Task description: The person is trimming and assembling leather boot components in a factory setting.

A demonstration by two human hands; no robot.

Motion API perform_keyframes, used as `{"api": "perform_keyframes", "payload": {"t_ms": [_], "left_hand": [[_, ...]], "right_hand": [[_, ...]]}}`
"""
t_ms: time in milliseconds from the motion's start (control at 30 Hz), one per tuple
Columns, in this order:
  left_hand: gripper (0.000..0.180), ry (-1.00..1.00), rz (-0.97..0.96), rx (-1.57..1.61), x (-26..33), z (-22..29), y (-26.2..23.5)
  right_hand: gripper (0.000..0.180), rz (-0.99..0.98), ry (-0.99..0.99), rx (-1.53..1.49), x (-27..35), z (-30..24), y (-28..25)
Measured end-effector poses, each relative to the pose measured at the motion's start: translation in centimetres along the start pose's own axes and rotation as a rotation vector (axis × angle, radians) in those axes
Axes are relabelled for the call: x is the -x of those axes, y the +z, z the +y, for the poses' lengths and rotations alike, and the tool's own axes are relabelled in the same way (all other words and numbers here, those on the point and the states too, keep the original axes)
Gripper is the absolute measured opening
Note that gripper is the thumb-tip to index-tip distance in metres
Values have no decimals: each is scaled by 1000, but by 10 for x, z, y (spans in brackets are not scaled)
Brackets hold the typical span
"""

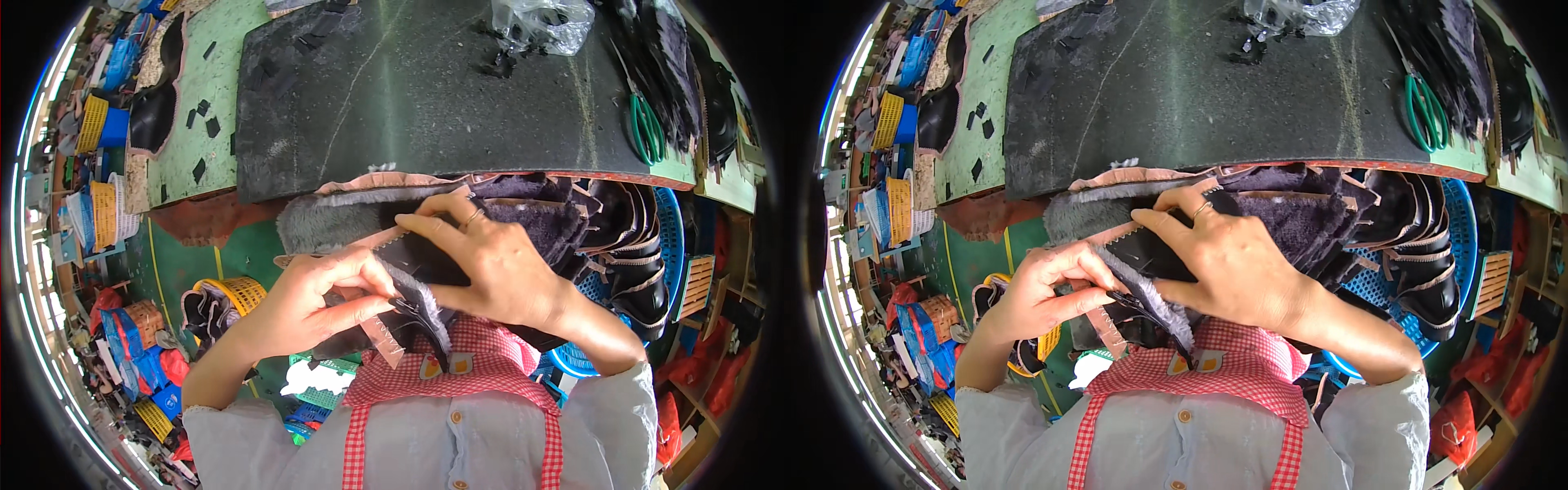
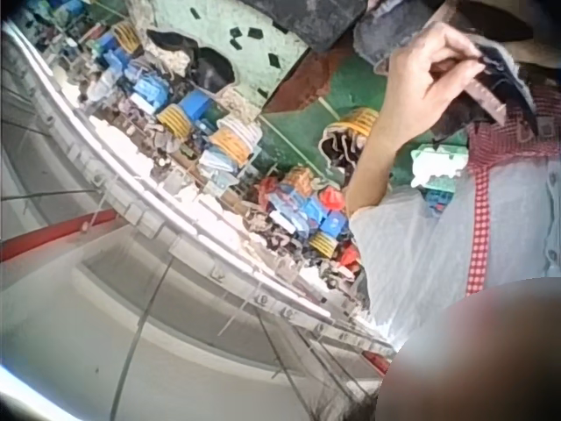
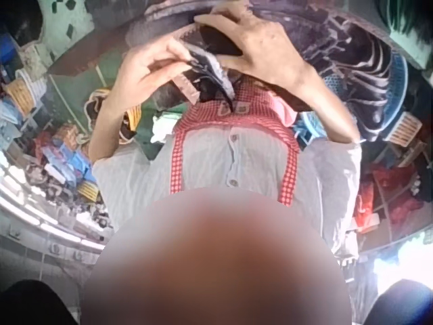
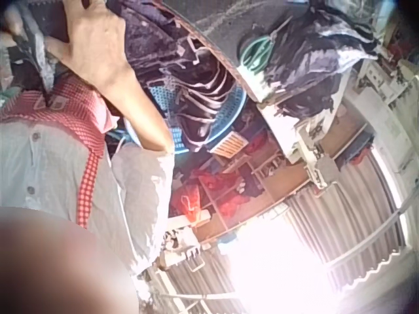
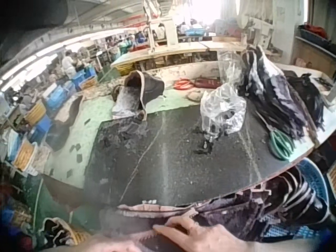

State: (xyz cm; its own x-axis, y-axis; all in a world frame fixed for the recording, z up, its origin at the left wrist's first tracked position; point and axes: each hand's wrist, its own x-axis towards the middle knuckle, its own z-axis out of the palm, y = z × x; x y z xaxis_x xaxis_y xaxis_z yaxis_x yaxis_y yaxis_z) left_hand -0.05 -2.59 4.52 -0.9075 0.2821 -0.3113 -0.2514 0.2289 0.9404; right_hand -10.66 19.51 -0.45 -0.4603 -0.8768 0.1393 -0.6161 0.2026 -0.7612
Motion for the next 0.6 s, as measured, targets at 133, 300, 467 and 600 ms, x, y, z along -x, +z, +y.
{"api": "perform_keyframes", "payload": {"t_ms": [133,300,467,600], "left_hand": [[11,-75,-26,63,2,-2,-7],[10,-44,-49,22,-5,3,-8],[9,-72,-83,8,-2,6,-10],[9,-93,-72,19,1,5,-11]], "right_hand": [[54,26,41,-30,-8,5,-9],[60,2,-149,-278,-21,18,-15],[50,-155,123,-677,-32,23,-19],[45,15,-52,-359,-30,29,9]]}}
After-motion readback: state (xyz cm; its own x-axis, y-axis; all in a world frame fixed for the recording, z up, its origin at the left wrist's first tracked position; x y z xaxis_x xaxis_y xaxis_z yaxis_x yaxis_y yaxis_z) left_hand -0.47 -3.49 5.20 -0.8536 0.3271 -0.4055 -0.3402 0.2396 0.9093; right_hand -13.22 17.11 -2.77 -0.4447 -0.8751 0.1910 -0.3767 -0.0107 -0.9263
